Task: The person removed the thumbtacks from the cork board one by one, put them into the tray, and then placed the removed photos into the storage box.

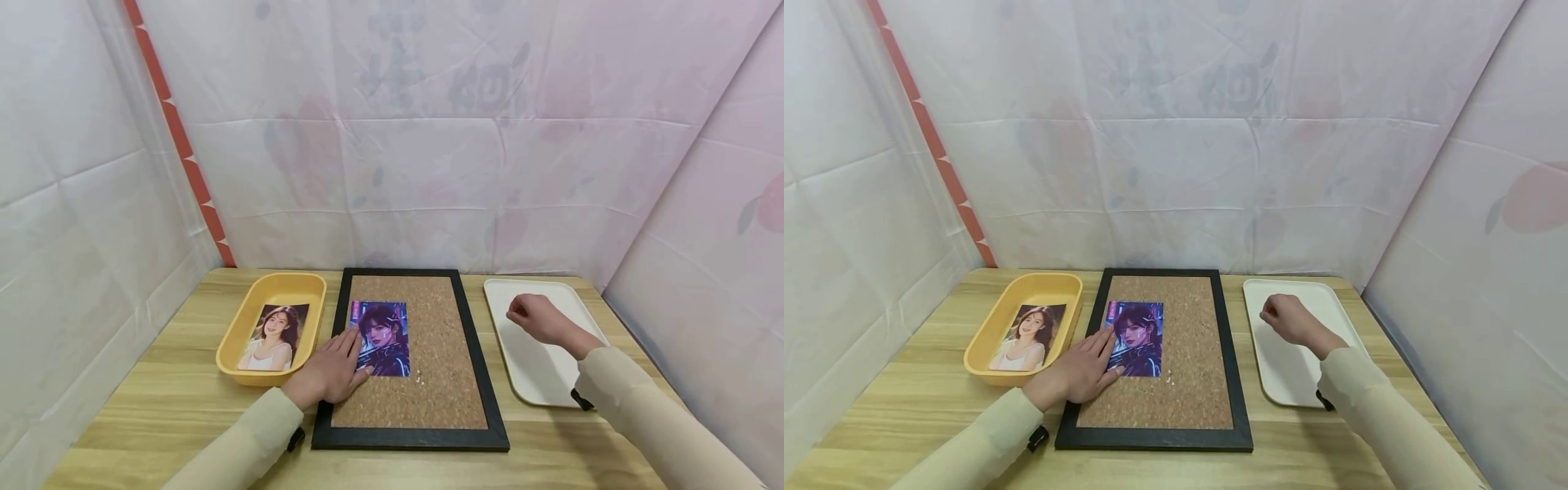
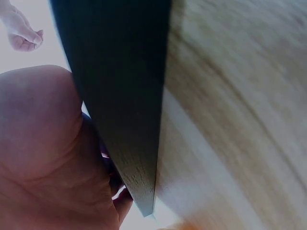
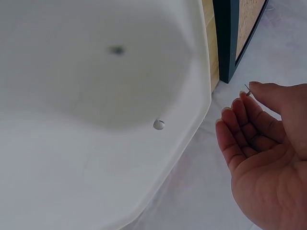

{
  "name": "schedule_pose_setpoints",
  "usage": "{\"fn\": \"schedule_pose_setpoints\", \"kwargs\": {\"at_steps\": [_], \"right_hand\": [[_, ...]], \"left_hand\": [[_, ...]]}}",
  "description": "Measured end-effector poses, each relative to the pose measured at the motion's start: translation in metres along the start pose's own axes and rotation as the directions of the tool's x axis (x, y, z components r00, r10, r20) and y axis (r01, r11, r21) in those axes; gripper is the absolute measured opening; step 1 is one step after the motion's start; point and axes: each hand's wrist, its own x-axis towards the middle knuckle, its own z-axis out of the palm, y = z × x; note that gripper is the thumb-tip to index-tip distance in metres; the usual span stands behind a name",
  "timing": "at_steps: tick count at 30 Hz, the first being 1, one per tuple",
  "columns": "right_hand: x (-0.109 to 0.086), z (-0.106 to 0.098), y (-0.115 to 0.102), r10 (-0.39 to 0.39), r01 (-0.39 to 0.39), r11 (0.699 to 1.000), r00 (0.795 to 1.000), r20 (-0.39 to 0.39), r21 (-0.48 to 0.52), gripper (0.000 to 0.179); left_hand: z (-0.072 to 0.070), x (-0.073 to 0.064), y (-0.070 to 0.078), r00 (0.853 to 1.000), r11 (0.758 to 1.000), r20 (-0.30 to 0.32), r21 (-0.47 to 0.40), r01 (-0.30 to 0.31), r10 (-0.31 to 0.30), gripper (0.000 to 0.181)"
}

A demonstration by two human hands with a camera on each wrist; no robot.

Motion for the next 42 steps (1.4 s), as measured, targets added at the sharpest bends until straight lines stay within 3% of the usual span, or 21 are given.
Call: {"fn": "schedule_pose_setpoints", "kwargs": {"at_steps": [7,17,42], "right_hand": [[-0.004,-0.003,0.007,0.009,-0.009,1.0,1.0,-0.002,-0.012,0.011],[-0.007,-0.009,0.012,0.014,-0.014,1.0,1.0,0.002,-0.025,0.012],[-0.015,-0.009,0.032,0.031,-0.033,0.998,0.999,-0.042,-0.051,0.011]], "left_hand": [[-0.002,0.0,0.001,1.0,1.0,0.008,0.004,0.006,-0.006,0.077],[-0.014,-0.006,0.006,1.0,1.0,0.013,-0.021,0.001,-0.001,0.073],[-0.012,-0.006,0.006,1.0,1.0,0.025,-0.016,0.01,-0.009,0.076]]}}
